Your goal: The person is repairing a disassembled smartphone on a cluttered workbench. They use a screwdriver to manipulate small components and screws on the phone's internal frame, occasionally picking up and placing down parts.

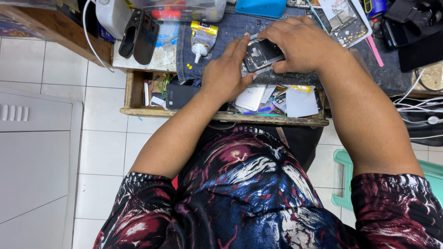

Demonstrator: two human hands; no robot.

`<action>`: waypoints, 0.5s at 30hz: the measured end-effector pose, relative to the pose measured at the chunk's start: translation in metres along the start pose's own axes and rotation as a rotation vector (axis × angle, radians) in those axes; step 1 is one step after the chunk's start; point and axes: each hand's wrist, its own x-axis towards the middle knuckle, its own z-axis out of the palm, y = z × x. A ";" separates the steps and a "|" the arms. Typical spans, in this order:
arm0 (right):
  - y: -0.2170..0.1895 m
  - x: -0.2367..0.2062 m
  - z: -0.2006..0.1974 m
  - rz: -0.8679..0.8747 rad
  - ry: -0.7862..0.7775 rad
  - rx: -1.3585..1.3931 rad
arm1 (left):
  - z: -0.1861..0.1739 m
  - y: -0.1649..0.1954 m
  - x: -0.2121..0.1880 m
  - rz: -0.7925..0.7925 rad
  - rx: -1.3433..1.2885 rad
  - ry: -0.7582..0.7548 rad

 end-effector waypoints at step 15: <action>0.019 -0.004 0.011 -0.060 0.021 0.065 | 0.009 -0.014 -0.028 0.034 -0.118 0.124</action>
